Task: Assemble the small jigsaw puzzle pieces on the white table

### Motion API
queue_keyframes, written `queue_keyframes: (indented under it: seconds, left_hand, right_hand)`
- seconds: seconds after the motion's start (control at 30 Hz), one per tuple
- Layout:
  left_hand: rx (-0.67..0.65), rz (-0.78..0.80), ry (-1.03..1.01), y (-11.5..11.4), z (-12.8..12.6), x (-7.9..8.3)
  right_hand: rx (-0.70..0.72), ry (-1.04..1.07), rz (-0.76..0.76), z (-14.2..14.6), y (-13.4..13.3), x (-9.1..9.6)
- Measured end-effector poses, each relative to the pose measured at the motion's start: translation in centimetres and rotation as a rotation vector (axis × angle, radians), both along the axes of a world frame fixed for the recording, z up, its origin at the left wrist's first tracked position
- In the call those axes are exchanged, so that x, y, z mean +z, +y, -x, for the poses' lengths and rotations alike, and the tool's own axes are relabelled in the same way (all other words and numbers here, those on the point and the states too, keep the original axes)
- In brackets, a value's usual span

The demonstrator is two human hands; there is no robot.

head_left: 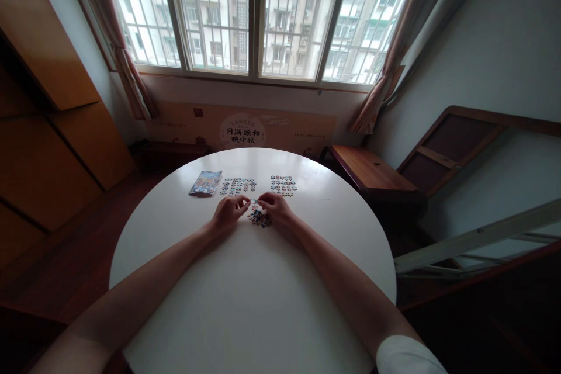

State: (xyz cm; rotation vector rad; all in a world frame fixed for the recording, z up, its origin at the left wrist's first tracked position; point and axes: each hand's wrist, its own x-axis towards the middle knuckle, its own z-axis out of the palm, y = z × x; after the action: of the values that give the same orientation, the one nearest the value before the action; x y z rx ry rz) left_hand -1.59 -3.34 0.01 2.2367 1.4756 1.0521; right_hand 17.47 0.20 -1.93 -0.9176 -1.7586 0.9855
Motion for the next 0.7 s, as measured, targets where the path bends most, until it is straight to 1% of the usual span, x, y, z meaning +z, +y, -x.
queue_keyframes:
  seconds: [0.33, 0.53, 0.7]
  left_hand:
    - [-0.01, 0.005, -0.003, 0.13, 0.04, -0.25]
    - [-0.009, -0.001, -0.013, 0.09, -0.01, -0.22]
    - [-0.025, -0.001, -0.032, -0.1, -0.11, -0.13]
  right_hand:
    - [-0.026, 0.007, 0.024, 0.05, -0.23, 0.28]
    - [-0.007, 0.017, 0.002, 0.12, -0.04, -0.03]
    - [0.014, 0.025, 0.017, 0.21, -0.13, 0.05]
